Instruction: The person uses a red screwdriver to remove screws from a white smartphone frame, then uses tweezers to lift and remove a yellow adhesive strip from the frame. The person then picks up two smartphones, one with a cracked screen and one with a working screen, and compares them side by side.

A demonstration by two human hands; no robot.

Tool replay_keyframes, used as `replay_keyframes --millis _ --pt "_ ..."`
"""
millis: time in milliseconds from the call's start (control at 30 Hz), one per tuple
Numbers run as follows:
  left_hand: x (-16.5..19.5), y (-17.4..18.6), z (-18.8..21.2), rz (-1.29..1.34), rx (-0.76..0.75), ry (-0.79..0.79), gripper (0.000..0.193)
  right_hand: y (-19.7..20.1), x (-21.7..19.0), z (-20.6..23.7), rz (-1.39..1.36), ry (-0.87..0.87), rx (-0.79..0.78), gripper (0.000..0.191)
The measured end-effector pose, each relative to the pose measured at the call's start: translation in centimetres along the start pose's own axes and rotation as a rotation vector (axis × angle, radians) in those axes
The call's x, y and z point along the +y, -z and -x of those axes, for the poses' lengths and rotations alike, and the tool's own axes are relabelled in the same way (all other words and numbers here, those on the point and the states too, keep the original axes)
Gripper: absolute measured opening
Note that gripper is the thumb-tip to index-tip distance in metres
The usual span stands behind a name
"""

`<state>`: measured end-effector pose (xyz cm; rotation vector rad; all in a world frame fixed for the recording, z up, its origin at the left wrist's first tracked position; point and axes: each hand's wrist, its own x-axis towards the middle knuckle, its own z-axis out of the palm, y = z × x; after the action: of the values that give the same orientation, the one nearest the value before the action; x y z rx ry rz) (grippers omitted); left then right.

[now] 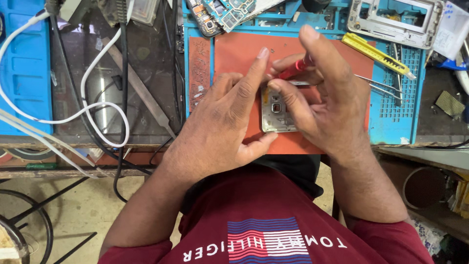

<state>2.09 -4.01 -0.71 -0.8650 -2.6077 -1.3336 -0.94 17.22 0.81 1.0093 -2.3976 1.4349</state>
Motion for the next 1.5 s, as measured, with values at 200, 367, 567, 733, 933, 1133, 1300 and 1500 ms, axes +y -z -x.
replay_keyframes --millis 200,367,567,733,933,1133,1300,1500 --pt "0.3 0.1 -0.8 -0.028 0.019 -0.033 0.118 2.3 -1.9 0.4 -0.148 -0.268 0.281 0.088" --pt "0.6 1.3 -0.6 -0.106 0.032 -0.071 0.119 3.3 -2.6 2.6 -0.387 -0.617 0.583 0.1" --pt "0.0 2.7 -0.3 -0.227 -0.005 -0.075 0.117 2.4 -0.6 6.6 -0.168 -0.349 0.341 0.084" --pt "0.2 1.3 -0.5 -0.161 -0.043 -0.058 0.112 1.5 1.3 8.5 -0.037 -0.103 0.206 0.086" --pt "-0.5 0.1 -1.1 -0.158 -0.041 -0.035 0.107 0.9 1.7 8.0 0.005 0.015 0.184 0.085" --pt "-0.6 -0.2 -0.8 -0.161 -0.04 0.001 0.106 0.8 1.5 7.9 -0.041 0.023 0.191 0.085" --pt "-0.5 -0.2 -0.8 -0.148 -0.025 -0.013 0.106 0.9 1.6 7.4 -0.037 0.062 0.177 0.084" --pt "-0.5 0.0 -0.8 -0.14 -0.022 -0.022 0.106 1.6 0.8 6.0 0.242 0.153 0.171 0.087"
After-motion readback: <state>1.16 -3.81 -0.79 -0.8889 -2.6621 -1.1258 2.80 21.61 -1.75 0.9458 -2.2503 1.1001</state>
